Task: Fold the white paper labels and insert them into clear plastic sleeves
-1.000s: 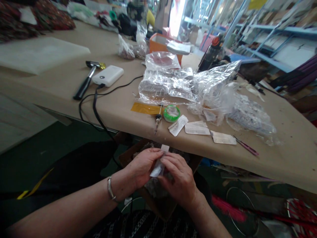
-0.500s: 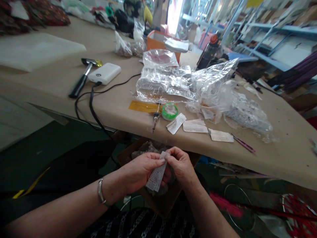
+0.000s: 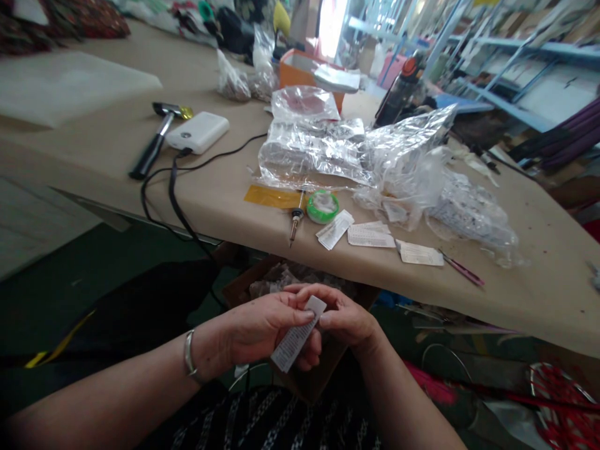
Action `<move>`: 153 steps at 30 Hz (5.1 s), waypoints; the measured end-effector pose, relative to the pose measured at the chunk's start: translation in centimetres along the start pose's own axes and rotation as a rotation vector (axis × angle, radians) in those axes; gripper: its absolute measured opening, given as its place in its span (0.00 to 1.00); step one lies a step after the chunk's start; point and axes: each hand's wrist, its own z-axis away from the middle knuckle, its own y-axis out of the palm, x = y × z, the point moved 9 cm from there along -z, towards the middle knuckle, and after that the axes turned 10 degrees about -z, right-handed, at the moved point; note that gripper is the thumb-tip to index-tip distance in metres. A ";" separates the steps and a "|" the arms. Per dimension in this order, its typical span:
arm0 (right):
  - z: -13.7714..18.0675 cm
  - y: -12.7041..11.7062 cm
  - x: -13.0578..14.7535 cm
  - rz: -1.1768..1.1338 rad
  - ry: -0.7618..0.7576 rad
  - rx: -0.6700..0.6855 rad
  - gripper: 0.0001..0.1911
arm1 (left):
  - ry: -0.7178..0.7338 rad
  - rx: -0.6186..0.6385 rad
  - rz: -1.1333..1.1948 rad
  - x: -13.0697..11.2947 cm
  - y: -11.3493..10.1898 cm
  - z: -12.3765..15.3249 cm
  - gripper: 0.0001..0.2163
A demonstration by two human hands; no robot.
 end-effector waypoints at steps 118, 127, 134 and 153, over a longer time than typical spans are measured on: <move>2.9 0.0 10.8 1.809 -0.960 -0.599 0.07 | 0.384 -0.733 -0.582 -5.6 -6.9 1.4 0.08; 4.7 4.6 6.5 1.739 -0.911 -0.243 0.11 | 0.293 -0.417 0.281 -4.3 -3.1 -2.5 0.03; 3.9 -2.5 11.1 1.969 -0.608 -0.788 0.26 | 0.185 -0.528 0.062 -3.7 -4.0 -2.3 0.06; 4.6 3.7 5.6 1.630 -0.883 -0.152 0.07 | 0.218 -0.378 0.215 -3.8 -2.5 -2.6 0.05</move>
